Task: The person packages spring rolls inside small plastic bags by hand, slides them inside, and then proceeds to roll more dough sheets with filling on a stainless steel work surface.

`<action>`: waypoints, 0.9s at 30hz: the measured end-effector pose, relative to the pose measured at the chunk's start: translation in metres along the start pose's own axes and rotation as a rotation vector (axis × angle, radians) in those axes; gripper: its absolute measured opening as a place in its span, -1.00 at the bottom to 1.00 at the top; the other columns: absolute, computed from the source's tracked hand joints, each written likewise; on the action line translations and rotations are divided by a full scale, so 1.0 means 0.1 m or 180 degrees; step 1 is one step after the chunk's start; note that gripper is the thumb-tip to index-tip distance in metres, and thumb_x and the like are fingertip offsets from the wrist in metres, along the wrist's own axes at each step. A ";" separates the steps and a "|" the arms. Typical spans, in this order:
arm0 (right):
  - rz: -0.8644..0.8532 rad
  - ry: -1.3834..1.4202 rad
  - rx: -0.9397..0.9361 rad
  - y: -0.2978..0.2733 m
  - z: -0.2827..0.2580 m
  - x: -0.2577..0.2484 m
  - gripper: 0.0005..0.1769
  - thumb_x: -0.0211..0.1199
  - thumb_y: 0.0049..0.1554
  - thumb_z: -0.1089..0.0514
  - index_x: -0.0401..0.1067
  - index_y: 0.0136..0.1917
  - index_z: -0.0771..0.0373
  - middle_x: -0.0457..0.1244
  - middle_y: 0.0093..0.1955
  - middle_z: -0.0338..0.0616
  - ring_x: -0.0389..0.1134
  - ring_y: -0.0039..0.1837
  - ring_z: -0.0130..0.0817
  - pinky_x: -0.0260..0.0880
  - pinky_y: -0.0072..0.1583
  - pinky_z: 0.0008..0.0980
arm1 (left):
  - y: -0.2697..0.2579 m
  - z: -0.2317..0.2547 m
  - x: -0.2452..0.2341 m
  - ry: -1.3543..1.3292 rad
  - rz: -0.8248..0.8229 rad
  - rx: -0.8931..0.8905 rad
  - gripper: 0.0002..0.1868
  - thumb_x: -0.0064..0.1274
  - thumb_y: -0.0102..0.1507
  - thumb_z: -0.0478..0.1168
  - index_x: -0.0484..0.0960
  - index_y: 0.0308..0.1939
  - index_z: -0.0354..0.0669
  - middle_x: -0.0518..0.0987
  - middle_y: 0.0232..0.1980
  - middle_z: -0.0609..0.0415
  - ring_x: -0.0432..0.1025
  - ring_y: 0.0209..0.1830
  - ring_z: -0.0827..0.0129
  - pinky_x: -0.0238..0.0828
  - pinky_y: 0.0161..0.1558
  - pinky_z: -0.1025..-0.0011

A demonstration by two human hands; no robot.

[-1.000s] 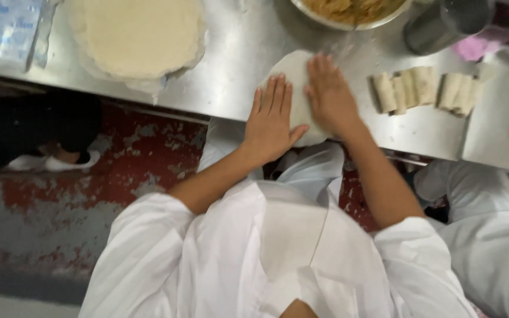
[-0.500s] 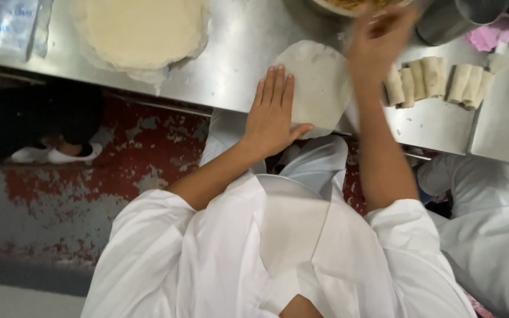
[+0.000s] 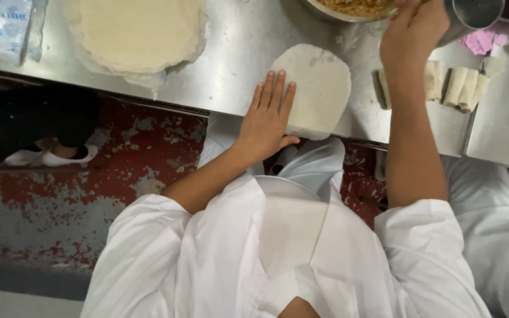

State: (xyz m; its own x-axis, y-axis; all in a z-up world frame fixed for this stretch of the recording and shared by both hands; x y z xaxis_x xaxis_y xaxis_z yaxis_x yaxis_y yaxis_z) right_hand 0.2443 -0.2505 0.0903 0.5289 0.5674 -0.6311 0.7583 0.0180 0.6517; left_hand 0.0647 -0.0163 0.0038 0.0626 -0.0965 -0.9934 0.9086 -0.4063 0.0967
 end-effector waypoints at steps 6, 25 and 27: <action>-0.0175 0.0593 0.0187 0.00 -0.33 0.16 -0.67 -0.11 0.28 0.35 0.35 -0.27 0.20 0.31 -0.33 -0.25 0.32 -0.27 -0.43 0.23 -0.22 -0.34 | 0.00 0.01 0.03 0.0012 -0.0059 -0.0022 0.44 0.30 0.14 0.58 -0.13 0.64 -0.30 -0.23 0.66 -0.38 -0.29 0.68 -0.23 -0.27 0.63 -0.06; -0.1247 0.1556 0.1200 -1.39 -0.22 -0.76 -0.74 -0.06 0.53 0.30 0.45 0.10 0.35 0.28 -0.29 -0.08 0.20 -0.36 -0.46 0.22 -0.24 -0.50 | -0.33 -0.06 -0.23 -0.1337 0.2689 0.0991 -0.75 0.03 0.39 -0.22 0.53 -0.42 0.04 0.45 -0.34 0.29 0.36 -0.19 0.36 0.23 -0.10 0.35; -0.1124 0.1547 0.1306 -1.36 -0.14 -0.90 -0.73 -0.08 0.54 0.35 0.44 0.07 0.39 0.27 -0.30 -0.03 0.19 -0.38 -0.42 0.22 -0.27 -0.47 | -0.32 -0.07 -0.21 -0.1343 0.2666 0.0968 -0.74 0.00 0.40 -0.22 0.54 -0.42 0.04 0.44 -0.35 0.29 0.37 -0.19 0.37 0.22 -0.10 0.35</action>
State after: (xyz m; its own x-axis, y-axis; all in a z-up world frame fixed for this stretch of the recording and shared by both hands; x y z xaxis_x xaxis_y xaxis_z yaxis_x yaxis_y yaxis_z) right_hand 0.0877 -0.2926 0.0644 0.0693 0.8881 -0.4543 0.9849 0.0116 0.1730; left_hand 0.0368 0.0053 0.0207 0.4314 -0.7520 -0.4984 0.4891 -0.2693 0.8296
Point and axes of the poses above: each hand's wrist, its own y-axis towards the middle knuckle, its own x-axis out of the palm, z = x × y, the point moved 8 cm from there along y, towards the middle knuckle
